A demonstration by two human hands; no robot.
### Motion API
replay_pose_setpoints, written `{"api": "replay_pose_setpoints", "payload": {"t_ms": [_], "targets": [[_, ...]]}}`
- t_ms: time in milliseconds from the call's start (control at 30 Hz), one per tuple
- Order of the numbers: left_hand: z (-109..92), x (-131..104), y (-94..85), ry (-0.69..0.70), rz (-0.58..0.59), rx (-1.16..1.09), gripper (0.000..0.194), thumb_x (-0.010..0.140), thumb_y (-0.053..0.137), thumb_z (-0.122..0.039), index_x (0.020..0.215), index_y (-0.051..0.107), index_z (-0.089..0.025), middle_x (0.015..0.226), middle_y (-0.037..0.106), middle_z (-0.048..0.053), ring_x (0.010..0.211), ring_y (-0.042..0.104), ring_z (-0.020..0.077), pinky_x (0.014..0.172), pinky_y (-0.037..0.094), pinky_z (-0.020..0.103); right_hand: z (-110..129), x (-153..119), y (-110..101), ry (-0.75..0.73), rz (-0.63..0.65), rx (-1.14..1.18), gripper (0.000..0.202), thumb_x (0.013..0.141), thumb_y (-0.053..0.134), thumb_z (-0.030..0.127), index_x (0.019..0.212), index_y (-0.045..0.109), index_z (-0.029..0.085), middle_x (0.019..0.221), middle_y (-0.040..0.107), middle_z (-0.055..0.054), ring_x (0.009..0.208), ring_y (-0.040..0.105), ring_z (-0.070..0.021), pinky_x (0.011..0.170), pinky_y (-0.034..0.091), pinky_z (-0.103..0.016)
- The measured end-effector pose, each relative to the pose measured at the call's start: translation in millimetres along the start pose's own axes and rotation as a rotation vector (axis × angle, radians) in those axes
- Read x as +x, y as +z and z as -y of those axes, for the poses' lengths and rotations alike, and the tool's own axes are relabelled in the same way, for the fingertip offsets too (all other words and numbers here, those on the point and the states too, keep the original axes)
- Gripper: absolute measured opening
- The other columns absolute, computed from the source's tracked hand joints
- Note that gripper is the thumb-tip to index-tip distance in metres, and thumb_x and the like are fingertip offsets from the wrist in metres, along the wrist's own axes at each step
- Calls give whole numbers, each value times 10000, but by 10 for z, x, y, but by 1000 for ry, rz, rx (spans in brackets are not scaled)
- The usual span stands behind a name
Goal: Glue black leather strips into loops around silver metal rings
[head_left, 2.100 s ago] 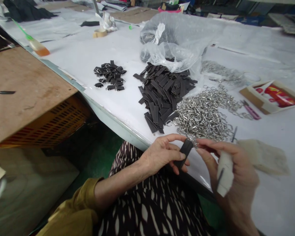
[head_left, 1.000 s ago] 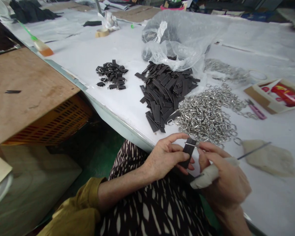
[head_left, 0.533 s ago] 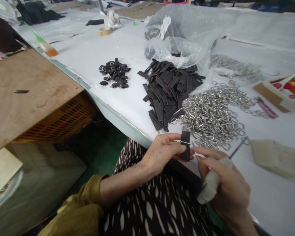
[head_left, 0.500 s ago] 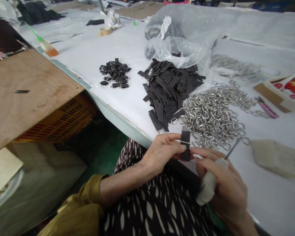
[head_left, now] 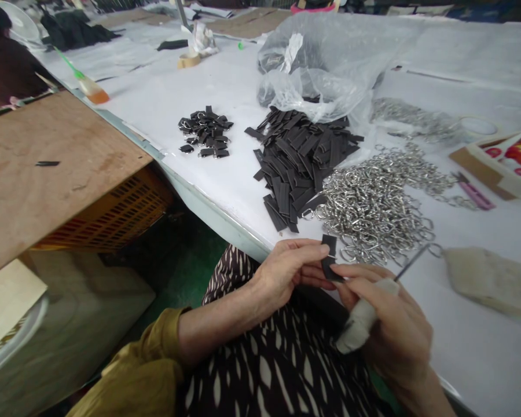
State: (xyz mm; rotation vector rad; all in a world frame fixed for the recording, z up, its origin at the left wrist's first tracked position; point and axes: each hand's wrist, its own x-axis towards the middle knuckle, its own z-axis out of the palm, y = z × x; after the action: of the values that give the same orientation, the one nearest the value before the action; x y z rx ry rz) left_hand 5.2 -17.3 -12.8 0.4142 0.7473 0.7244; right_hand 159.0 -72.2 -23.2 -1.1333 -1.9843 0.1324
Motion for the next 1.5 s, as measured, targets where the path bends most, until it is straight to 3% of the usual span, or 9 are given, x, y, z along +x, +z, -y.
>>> {"api": "replay_pose_setpoints", "payload": {"t_ms": [100,267,433,700,900,1067,1300,1433,1500], "targets": [[23,15,-6,14,-10,32,218,648,712,-293,701,594,-118,601,640,21,502,621,138,544,530,274,70,43,7,126,-7,53,220,790,606,97,927,542,257,912,656,-11,869,614,-183,723,513,-343],[55,-33,40,114,21,124,163,735,643,-269,720,616,-109,611,650,33,534,628,120,574,516,232,163,170,6,405,-192,3,179,768,681,251,916,582,233,867,643,-17,775,615,-158,670,501,-277],[78,-92,73,184,27,220,277,810,574,-364,805,656,-100,637,646,44,598,623,125,652,506,253,130,269,-2,559,-163,107,211,753,683,327,887,562,219,807,624,-10,651,578,-142,539,482,-254],[93,-132,88,258,-2,305,176,769,627,-271,820,670,-109,691,636,29,654,590,122,700,490,255,53,319,-43,616,-55,239,171,767,655,321,838,541,215,733,605,4,577,561,-123,481,475,-230],[129,-126,25,322,9,413,201,809,570,-234,923,691,-121,733,641,34,693,597,131,722,493,261,-38,265,-36,621,-46,378,250,741,695,281,925,535,227,885,638,-21,745,621,-152,595,529,-253],[139,-118,2,368,14,491,229,831,539,-232,970,691,-133,765,639,38,717,590,137,723,491,264,41,292,-1,554,-116,300,195,760,670,251,913,551,237,876,632,-18,785,617,-166,582,523,-259],[121,-127,6,333,-20,606,256,845,504,-254,987,690,-152,756,631,33,715,576,138,702,485,246,32,326,-35,560,-49,217,185,741,687,258,866,555,223,807,635,-11,652,598,-140,511,496,-241],[57,-142,2,405,-69,704,241,772,624,-293,980,690,-192,1046,604,46,717,561,109,605,472,193,13,341,-65,575,-43,276,198,730,695,266,854,549,218,805,648,-11,662,618,-141,537,513,-237],[38,-149,0,399,-98,696,296,725,677,-314,993,678,-188,1071,598,52,668,553,94,529,454,176,9,345,-70,584,-29,312,204,726,697,272,853,546,221,809,652,-9,676,628,-145,554,522,-238]]}}
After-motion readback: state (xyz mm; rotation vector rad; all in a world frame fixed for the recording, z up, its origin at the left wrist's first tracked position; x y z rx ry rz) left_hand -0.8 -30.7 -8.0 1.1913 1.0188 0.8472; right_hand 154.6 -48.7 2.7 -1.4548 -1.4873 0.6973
